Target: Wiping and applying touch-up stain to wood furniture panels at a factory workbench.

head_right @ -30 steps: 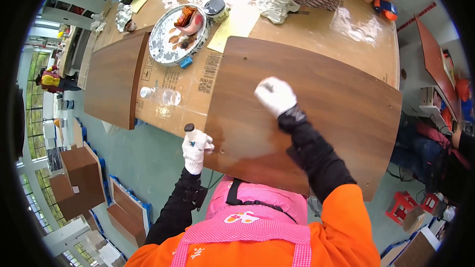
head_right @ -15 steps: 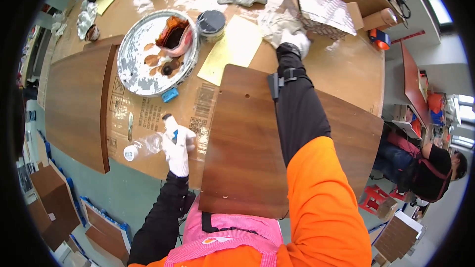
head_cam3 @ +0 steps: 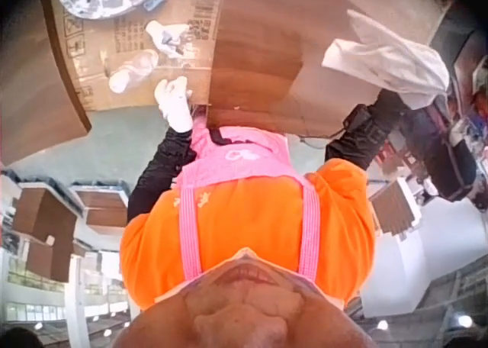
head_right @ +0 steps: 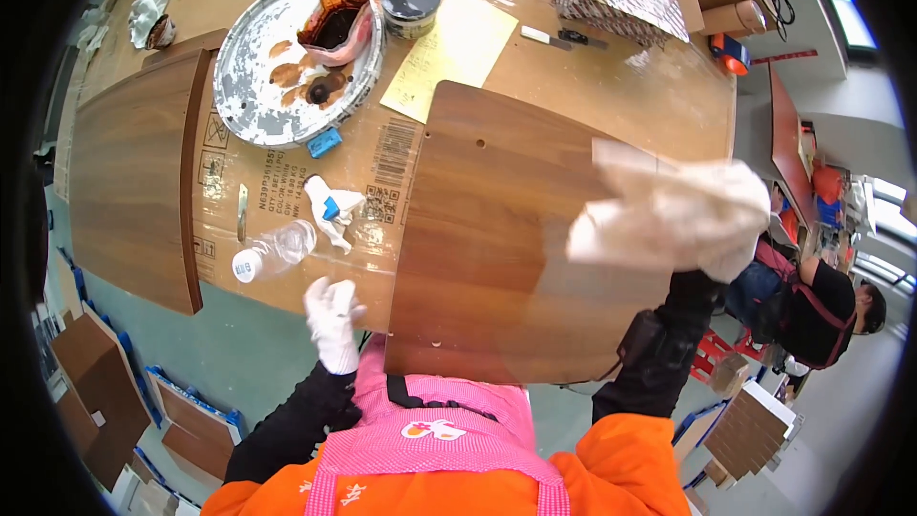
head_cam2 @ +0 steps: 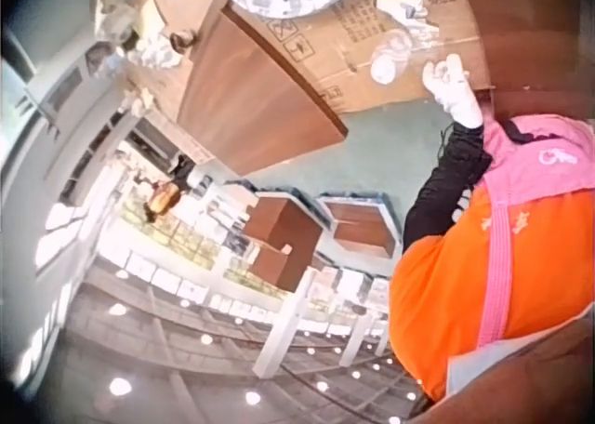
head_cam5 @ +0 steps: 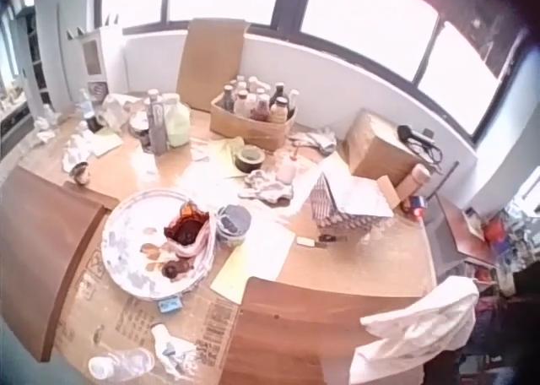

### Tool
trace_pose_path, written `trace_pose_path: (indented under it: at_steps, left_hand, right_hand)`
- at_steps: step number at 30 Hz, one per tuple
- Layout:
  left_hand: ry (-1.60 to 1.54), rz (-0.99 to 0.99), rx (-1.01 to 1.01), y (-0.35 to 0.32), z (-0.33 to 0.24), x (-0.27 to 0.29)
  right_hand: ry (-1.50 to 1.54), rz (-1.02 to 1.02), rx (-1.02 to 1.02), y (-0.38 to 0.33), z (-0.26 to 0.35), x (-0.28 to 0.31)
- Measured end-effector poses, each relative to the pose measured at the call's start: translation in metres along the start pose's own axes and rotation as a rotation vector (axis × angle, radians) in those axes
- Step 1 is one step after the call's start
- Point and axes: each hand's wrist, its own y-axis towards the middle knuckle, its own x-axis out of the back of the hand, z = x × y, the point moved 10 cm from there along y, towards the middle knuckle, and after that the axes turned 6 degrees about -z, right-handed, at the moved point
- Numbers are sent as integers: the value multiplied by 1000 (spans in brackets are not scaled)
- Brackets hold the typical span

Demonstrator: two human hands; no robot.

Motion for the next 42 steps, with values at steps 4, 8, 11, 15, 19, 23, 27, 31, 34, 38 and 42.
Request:
trace_pose_path:
  at_steps: [4, 8, 11, 15, 19, 23, 27, 31, 34, 38, 42]
  left_hand:
    - [469, -211, -666, 25, -78, 41]
    - [523, -42, -1258, 44, -153, -4]
    - [546, 16, -1258, 50, -153, -17]
    - [44, 296, -922, 23, -148, -12]
    - [374, 692, -673, -35, -107, -64]
    - [954, 898, -385, -85, -42, -136]
    - [721, 973, 142, -88, 55, -149]
    - [588, 992, 285, -100, 63, -170]
    - [531, 974, 343, -93, 63, -172]
    - [566, 927, 443, -99, 61, -163]
    - [620, 939, 408, -100, 66, -143]
  right_hand:
    - [1127, -98, -789, -108, -26, -9]
    - [807, 107, -896, -135, 28, -113]
    - [-131, 296, -130, -152, 89, -175]
    - [-393, 68, -8, -201, 123, -196]
    - [-405, 51, -76, -213, 92, -195]
    - [-371, -40, -209, -193, 81, -190]
    - [-426, -177, -153, -186, 84, -178]
    - [-382, -100, -193, -192, 66, -186]
    - [-369, -92, -207, -189, 71, -186]
    - [-426, -34, -111, -173, 85, -184]
    - [-183, -34, -190, -157, 72, -191]
